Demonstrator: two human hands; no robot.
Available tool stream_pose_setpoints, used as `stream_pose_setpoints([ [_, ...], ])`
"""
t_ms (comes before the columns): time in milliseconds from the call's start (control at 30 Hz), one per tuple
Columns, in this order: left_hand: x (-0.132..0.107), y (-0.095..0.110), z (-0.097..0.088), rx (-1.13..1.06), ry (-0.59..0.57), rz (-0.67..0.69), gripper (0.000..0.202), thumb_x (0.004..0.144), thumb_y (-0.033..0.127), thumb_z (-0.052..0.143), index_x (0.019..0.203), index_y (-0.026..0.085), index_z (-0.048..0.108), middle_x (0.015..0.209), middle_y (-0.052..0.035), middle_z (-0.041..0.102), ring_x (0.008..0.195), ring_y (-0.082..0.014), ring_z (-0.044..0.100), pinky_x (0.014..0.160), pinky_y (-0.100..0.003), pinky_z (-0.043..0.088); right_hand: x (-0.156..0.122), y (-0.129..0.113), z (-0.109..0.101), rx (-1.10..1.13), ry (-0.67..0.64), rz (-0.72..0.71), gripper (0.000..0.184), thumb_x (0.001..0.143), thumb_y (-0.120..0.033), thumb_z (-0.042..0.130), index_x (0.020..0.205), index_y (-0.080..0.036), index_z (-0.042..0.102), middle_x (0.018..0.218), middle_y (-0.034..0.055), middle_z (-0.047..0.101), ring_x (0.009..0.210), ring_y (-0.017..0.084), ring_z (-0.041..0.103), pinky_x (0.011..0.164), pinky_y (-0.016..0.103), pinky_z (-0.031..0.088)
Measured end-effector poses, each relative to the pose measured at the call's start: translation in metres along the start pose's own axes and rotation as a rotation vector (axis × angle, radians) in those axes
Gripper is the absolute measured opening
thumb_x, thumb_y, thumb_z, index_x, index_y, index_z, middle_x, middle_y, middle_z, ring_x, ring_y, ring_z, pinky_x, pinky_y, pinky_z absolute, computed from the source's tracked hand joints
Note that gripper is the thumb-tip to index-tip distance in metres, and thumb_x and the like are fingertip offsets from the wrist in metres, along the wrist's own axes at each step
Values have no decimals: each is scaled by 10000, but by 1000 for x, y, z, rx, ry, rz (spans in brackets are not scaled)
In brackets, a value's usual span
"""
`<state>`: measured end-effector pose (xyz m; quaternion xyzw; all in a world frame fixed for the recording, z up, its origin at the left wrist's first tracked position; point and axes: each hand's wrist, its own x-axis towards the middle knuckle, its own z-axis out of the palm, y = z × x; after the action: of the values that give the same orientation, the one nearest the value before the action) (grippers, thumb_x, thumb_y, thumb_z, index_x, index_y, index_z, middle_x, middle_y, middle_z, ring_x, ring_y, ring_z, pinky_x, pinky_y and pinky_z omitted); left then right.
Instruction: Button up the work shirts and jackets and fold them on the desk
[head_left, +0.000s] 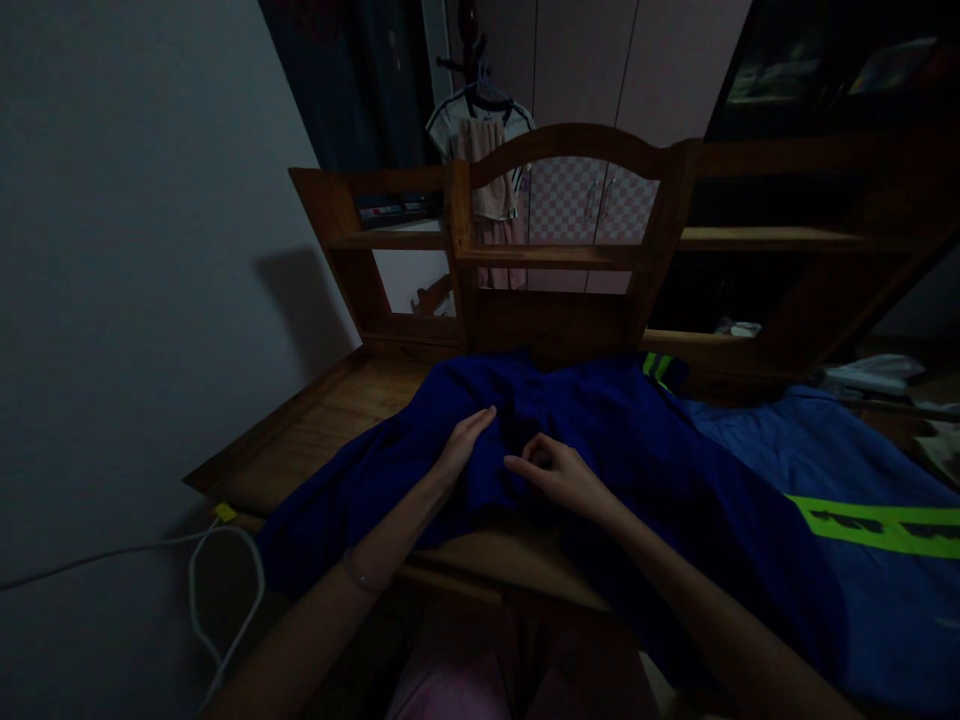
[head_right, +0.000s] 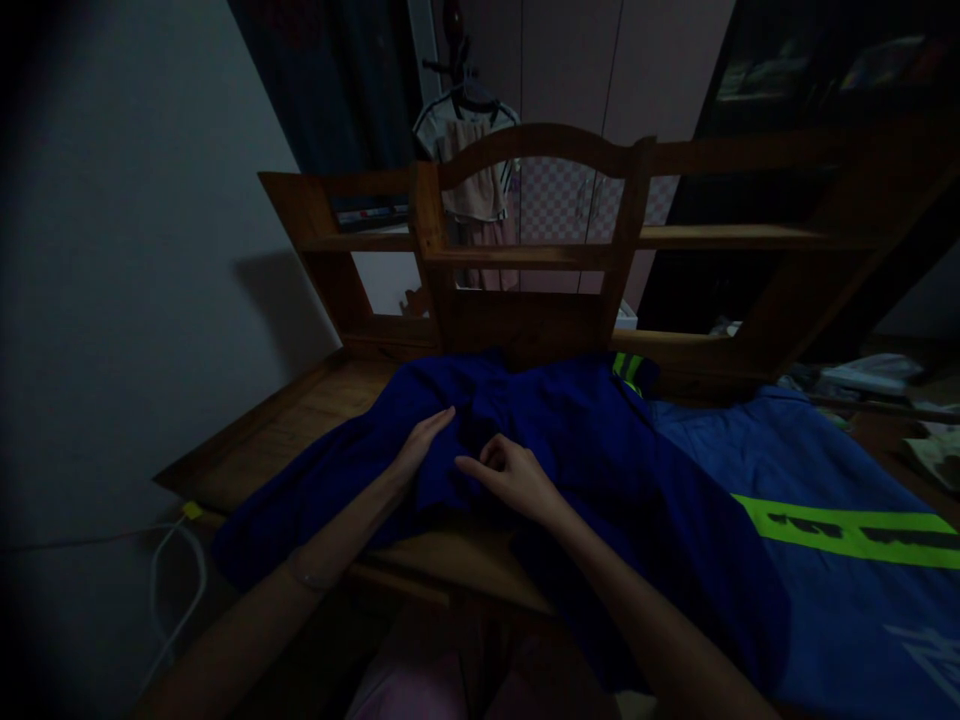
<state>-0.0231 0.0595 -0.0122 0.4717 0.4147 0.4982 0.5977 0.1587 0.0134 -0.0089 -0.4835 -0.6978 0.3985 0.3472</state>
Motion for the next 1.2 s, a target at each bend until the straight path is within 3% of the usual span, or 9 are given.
stream_pose_setpoints([
  [200,-16,10,10,-23,-123,-33,421,757,512,639,985,159,654,877,-42,685,749,-165,629,704,-270,461,5,19,11,131,-184,257,522,775,-688,486,735,-172,558,456,1,593,266,94,441,273,196,278],
  [400,-24,14,15,-67,-253,-135,446,764,508,635,1034,153,651,892,-70,684,759,-187,641,714,-303,487,7,19,16,286,-274,254,331,828,-477,506,746,-161,558,456,-9,608,233,85,416,243,178,241],
  [533,-14,8,7,-2,-183,-93,430,754,520,634,960,143,652,789,-43,655,681,-162,614,651,-280,476,7,13,12,355,-284,256,200,764,-314,550,636,-170,500,496,-13,619,269,76,447,276,172,294],
  [633,-15,19,-4,243,-88,54,355,747,498,643,815,150,644,733,-14,614,654,-143,584,622,-256,458,6,6,3,421,-284,260,216,752,-333,561,634,-173,478,555,-6,635,335,80,499,348,180,375],
  [767,-49,48,3,612,142,454,273,779,378,649,989,206,622,1003,-39,616,913,-179,595,813,-293,470,2,-2,-8,596,-245,216,228,751,-354,590,672,-166,487,661,32,674,407,89,544,428,194,410],
  [867,-84,50,22,846,111,630,296,791,333,652,1071,246,611,1115,-54,590,1051,-209,553,939,-343,429,0,-7,-11,660,-197,185,235,749,-362,609,684,-163,504,662,21,662,405,78,521,441,195,401],
  [1000,-101,20,38,957,104,626,319,784,310,669,1098,272,629,1060,-50,617,992,-217,582,877,-340,467,0,-7,-12,728,-169,174,234,734,-372,640,713,-173,520,644,-3,634,437,84,518,466,208,400],
  [1100,-94,1,37,902,177,564,252,836,266,607,1083,280,657,1031,-34,651,861,-176,626,760,-286,499,1,-4,-12,736,-154,184,243,720,-370,663,703,-168,529,652,4,625,469,84,514,482,211,405],
  [1200,-86,-5,32,785,201,484,184,825,285,621,987,265,707,967,-17,693,816,-169,646,716,-259,504,1,-2,-13,710,-145,172,257,725,-375,665,676,-162,529,642,8,612,491,84,513,495,209,412],
])
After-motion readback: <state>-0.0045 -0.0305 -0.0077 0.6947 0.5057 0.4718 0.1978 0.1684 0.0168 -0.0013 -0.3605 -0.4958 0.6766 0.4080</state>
